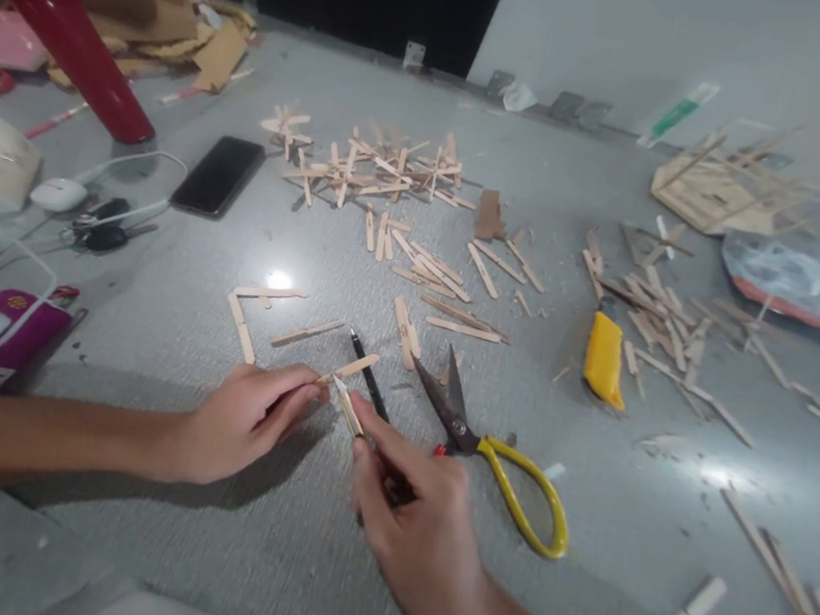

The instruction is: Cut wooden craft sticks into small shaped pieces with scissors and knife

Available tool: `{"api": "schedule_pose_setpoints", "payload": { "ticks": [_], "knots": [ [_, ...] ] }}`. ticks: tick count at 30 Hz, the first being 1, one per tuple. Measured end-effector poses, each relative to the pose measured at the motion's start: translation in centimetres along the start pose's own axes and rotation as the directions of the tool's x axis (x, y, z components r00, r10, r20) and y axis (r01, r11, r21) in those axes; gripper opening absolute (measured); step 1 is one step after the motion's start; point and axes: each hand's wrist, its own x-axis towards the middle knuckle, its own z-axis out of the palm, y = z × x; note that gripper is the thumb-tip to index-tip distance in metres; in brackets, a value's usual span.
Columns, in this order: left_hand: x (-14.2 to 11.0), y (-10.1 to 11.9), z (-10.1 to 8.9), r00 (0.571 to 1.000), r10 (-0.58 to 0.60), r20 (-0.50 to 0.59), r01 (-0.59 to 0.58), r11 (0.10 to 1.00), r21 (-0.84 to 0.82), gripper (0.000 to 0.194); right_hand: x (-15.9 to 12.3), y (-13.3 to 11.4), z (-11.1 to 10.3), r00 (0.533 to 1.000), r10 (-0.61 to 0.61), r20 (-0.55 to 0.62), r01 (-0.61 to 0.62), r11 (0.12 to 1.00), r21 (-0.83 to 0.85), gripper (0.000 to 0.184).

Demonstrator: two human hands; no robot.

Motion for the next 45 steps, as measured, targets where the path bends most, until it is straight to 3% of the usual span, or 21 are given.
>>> {"api": "schedule_pose_setpoints", "payload": {
  "ticks": [5,8,10,12,16,19,23,25,33,45],
  "knots": [
    [-0.2,-0.5,0.4,1.000,0.009,-0.005,-0.008,0.997,0.080,0.026,-0.2,-0.6,0.5,0.988,0.144,0.054,-0.148,0.985,0.085,0.045],
    [-0.2,-0.6,0.5,1.000,0.001,-0.010,0.000,0.995,0.096,0.028,-0.1,-0.9,0.6,0.951,0.278,0.133,-0.300,0.933,0.199,0.054],
    [-0.1,-0.6,0.5,1.000,0.000,-0.012,0.001,0.995,0.099,0.028,-0.2,-0.9,0.7,0.937,0.310,0.160,-0.340,0.914,0.220,0.057],
    [-0.2,-0.5,0.5,1.000,-0.002,-0.013,0.003,0.994,0.106,0.028,-0.4,-0.6,0.8,0.955,0.262,0.138,-0.285,0.941,0.185,0.054],
    [-0.2,-0.4,0.4,1.000,-0.005,-0.009,0.006,0.993,0.118,0.029,-0.6,0.2,1.0,0.998,0.057,0.027,-0.058,0.998,0.011,0.044],
    [-0.3,-0.5,0.4,1.000,-0.006,-0.006,0.007,0.992,0.124,0.029,-0.5,0.4,1.1,0.994,0.103,0.047,-0.105,0.994,0.032,0.045],
    [-0.2,-0.6,0.3,1.000,0.005,0.010,-0.006,0.994,0.105,0.029,0.0,-0.5,0.8,0.908,0.368,0.202,-0.412,0.871,0.267,0.062],
    [-0.1,-0.7,0.2,1.000,0.018,0.025,-0.020,0.996,0.086,0.030,0.3,-0.9,0.7,0.878,0.414,0.239,-0.476,0.804,0.356,0.069],
    [0.3,-0.5,0.0,1.000,-0.008,-0.009,0.008,0.998,0.058,0.033,1.2,-0.7,0.0,0.834,0.415,0.363,-0.550,0.577,0.604,0.073],
    [0.4,-0.7,-0.1,1.000,-0.005,-0.009,0.005,1.000,-0.013,0.033,1.9,-0.4,-1.0,0.765,0.419,0.489,-0.636,0.375,0.674,0.058]
  ]
}}
